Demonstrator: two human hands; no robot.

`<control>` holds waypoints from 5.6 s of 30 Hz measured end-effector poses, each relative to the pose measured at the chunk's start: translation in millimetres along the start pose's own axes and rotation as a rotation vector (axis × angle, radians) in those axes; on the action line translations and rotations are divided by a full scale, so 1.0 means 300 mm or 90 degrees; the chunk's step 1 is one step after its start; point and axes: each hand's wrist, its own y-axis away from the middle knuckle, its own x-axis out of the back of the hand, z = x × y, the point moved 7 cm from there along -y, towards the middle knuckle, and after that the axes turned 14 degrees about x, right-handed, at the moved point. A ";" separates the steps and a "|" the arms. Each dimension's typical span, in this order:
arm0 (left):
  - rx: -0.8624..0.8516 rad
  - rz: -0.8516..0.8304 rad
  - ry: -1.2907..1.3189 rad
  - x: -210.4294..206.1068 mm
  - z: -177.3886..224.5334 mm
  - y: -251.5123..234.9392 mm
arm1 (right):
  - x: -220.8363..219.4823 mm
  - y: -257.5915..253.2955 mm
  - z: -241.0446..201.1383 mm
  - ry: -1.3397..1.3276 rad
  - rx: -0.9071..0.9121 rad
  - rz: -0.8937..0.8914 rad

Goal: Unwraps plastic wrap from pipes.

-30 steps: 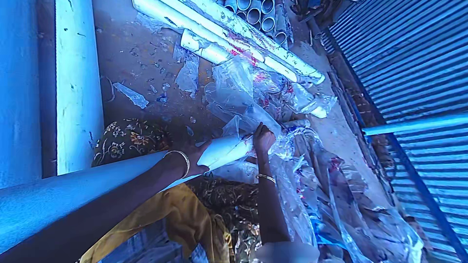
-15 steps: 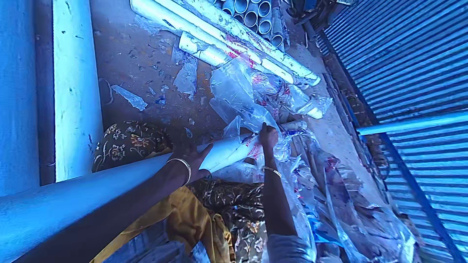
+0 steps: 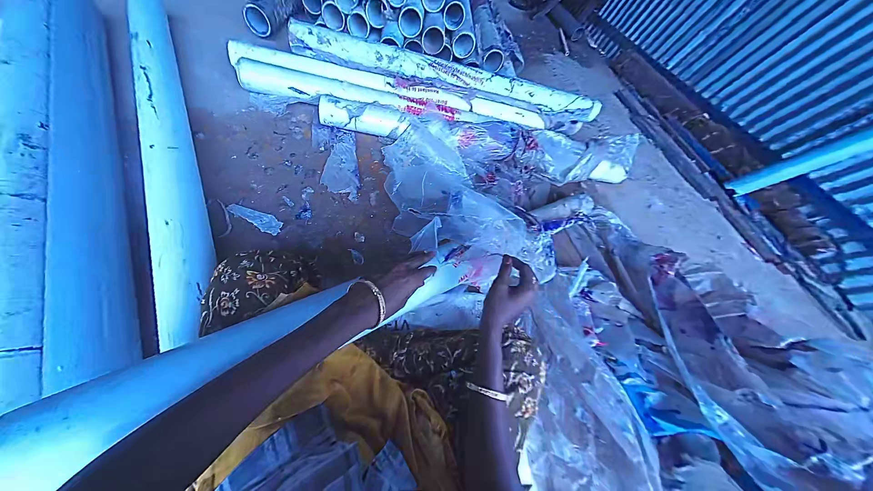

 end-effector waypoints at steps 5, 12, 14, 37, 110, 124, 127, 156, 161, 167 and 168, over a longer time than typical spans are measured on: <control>-0.143 -0.073 -0.113 -0.098 -0.011 -0.221 | 0.039 0.067 0.093 0.098 -0.012 0.080; -0.279 -0.062 -0.232 -0.080 0.002 -0.320 | 0.176 0.050 0.388 0.029 -0.321 0.140; -0.293 -0.083 -0.280 -0.081 0.015 -0.339 | 0.117 0.049 0.372 -0.050 -0.312 0.136; 0.011 -0.010 -0.159 -0.047 -0.019 -0.354 | -0.045 0.023 -0.021 -0.235 0.245 -0.176; -0.176 0.066 -0.297 -0.058 0.086 -0.306 | -0.245 0.105 0.170 -0.453 -0.242 -0.157; -0.038 0.030 -0.352 -0.055 0.046 -0.378 | -0.249 0.116 0.143 -0.435 -0.179 -0.148; 0.011 0.084 -0.255 -0.015 0.013 -0.336 | -0.260 0.114 0.142 -0.442 -0.142 -0.138; 0.482 -0.130 -0.103 -0.116 -0.196 0.081 | -0.106 0.108 0.027 -0.359 -0.007 -0.217; 0.428 -0.140 -0.181 -0.227 -0.064 0.177 | -0.134 0.099 -0.019 -0.231 0.000 -0.405; 0.253 -0.307 -0.157 -0.186 -0.029 0.263 | -0.130 0.145 -0.070 -0.117 -0.017 -0.599; 0.220 -0.305 -0.142 -0.162 -0.039 0.247 | -0.120 0.156 -0.090 -0.130 0.019 -0.595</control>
